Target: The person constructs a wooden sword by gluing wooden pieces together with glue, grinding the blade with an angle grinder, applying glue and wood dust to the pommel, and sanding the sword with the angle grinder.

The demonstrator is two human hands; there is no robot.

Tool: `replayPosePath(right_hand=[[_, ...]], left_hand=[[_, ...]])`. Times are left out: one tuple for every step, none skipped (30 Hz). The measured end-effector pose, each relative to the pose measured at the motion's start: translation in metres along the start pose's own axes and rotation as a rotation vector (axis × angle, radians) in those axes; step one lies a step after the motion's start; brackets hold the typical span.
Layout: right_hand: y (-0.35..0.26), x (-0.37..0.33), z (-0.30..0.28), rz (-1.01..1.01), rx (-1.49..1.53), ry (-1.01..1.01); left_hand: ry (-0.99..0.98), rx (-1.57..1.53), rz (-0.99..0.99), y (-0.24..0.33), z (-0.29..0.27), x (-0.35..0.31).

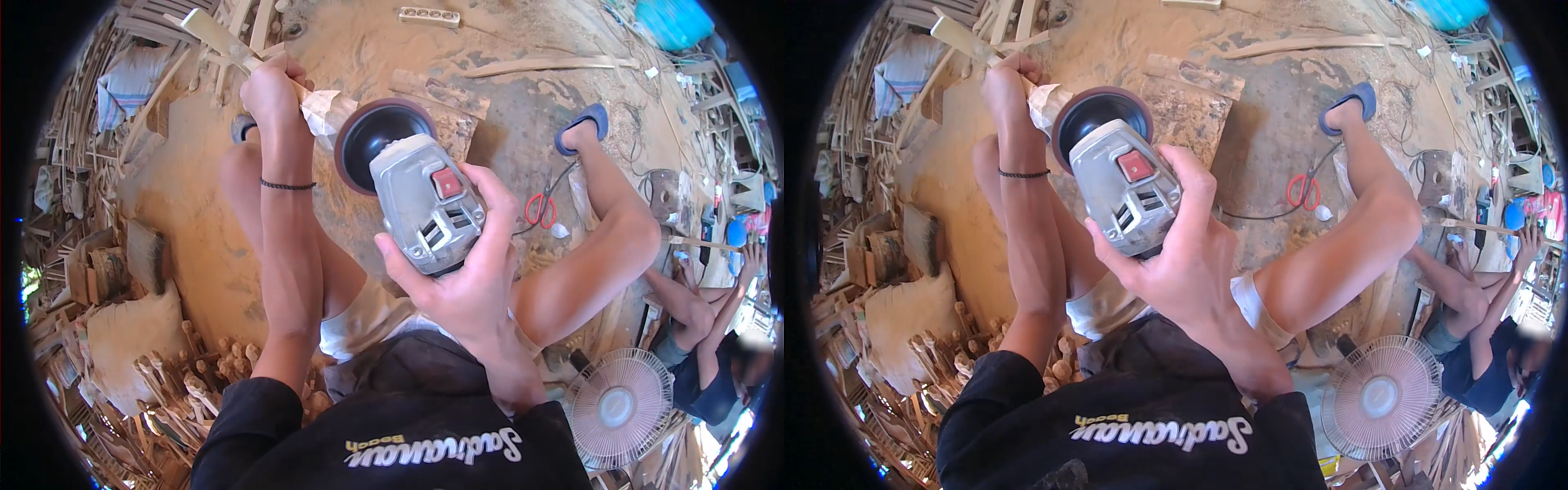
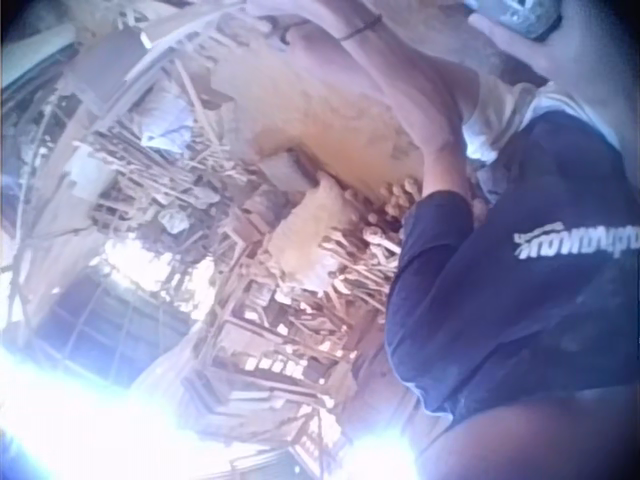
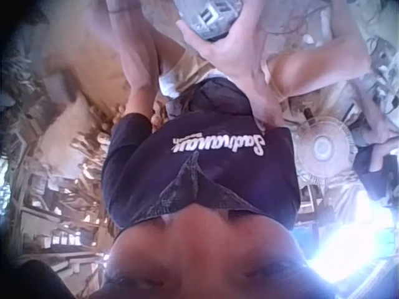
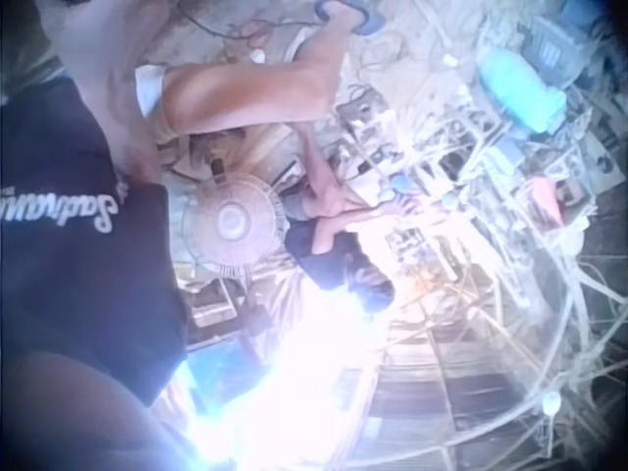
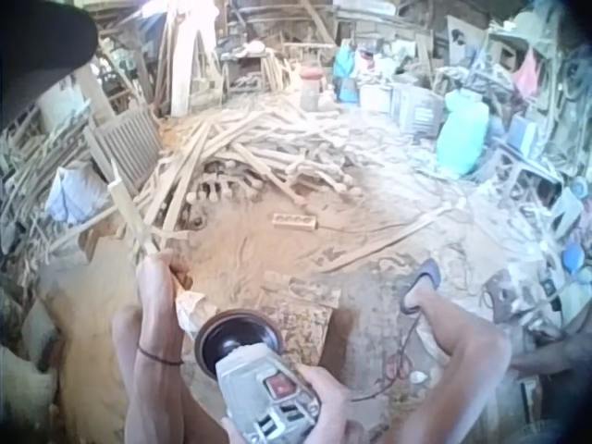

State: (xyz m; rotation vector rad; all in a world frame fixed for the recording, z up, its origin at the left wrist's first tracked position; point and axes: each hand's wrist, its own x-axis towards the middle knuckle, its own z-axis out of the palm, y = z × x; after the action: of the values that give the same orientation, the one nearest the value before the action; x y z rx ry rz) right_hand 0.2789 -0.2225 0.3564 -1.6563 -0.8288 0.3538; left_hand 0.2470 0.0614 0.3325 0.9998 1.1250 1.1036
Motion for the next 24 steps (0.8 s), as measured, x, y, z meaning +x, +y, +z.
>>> replayPosePath(right_hand=[[0.001, 0.001, 0.0, 0.006, 0.006, -0.003], [0.002, 0.0, -0.002, 0.04, -0.014, 0.017], [0.004, 0.0, -0.005, 0.068, -0.036, 0.032], [0.007, -0.001, -0.008, 0.109, -0.052, 0.054], [0.01, -0.002, -0.012, 0.135, -0.064, 0.069], [0.014, -0.002, -0.016, 0.16, -0.075, 0.084], [0.018, -0.003, -0.021, 0.19, -0.039, 0.093], [0.024, 0.0, -0.023, 0.134, -0.113, 0.121], [0.027, -0.001, -0.027, 0.164, -0.093, 0.138], [0.031, -0.001, -0.029, 0.181, -0.075, 0.148], [0.033, -0.001, -0.032, 0.197, -0.058, 0.158], [0.035, -0.001, -0.034, 0.198, -0.09, 0.163], [0.036, -0.001, -0.036, 0.198, -0.097, 0.155], [0.036, -0.001, -0.038, 0.213, -0.093, 0.157], [0.036, -0.001, -0.04, 0.23, -0.091, 0.16], [0.036, -0.001, -0.041, 0.294, -0.007, 0.166], [0.036, -0.001, -0.042, 0.306, -0.018, 0.165], [0.036, -0.001, -0.043, 0.316, -0.003, 0.171], [0.037, -0.001, -0.043, 0.323, 0.04, 0.173], [0.037, -0.001, -0.044, 0.323, 0.009, 0.177], [0.038, -0.001, -0.044, 0.317, 0.005, 0.177], [0.039, -0.001, -0.045, 0.308, 0.034, 0.172], [0.039, 0.0, -0.045, 0.309, -0.009, 0.182], [0.039, 0.0, -0.046, 0.306, -0.02, 0.183]], left_hand=[[-0.027, -0.007, -0.017, 0.0, -0.002, 0.001], [-0.062, -0.039, -0.017, 0.001, -0.004, 0.003], [-0.087, -0.062, -0.016, 0.001, -0.006, 0.004], [-0.1, -0.072, -0.02, 0.002, -0.009, 0.005], [-0.136, -0.141, -0.04, 0.003, -0.011, 0.007], [-0.166, -0.197, -0.067, 0.004, -0.013, 0.009], [-0.198, -0.244, -0.08, 0.004, -0.015, 0.01], [-0.246, -0.232, -0.076, 0.004, -0.016, 0.011], [-0.256, -0.295, -0.131, 0.004, -0.018, 0.012], [-0.304, -0.348, -0.163, 0.005, -0.02, 0.013], [-0.371, -0.408, -0.188, 0.006, -0.022, 0.014], [-0.379, -0.386, -0.268, 0.008, -0.023, 0.014], [-0.435, -0.434, -0.285, 0.007, -0.022, 0.014], [-0.469, -0.494, -0.308, 0.007, -0.023, 0.013], [-0.504, -0.554, -0.335, 0.006, -0.023, 0.011], [-0.5, -0.591, -0.348, 0.005, -0.022, 0.009], [-0.497, -0.628, -0.363, 0.003, -0.021, 0.007], [-0.507, -0.67, -0.377, 0.002, -0.02, 0.005], [-0.507, -0.671, -0.413, 0.002, -0.021, 0.004], [-0.517, -0.675, -0.449, 0.001, -0.021, 0.002], [-0.546, -0.705, -0.474, 0.001, -0.021, 0.001], [-0.53, -0.672, -0.504, 0.001, -0.021, 0.001], [-0.533, -0.67, -0.52, 0.001, -0.021, 0.0], [-0.533, -0.671, -0.532, 0.001, -0.022, 0.0]])
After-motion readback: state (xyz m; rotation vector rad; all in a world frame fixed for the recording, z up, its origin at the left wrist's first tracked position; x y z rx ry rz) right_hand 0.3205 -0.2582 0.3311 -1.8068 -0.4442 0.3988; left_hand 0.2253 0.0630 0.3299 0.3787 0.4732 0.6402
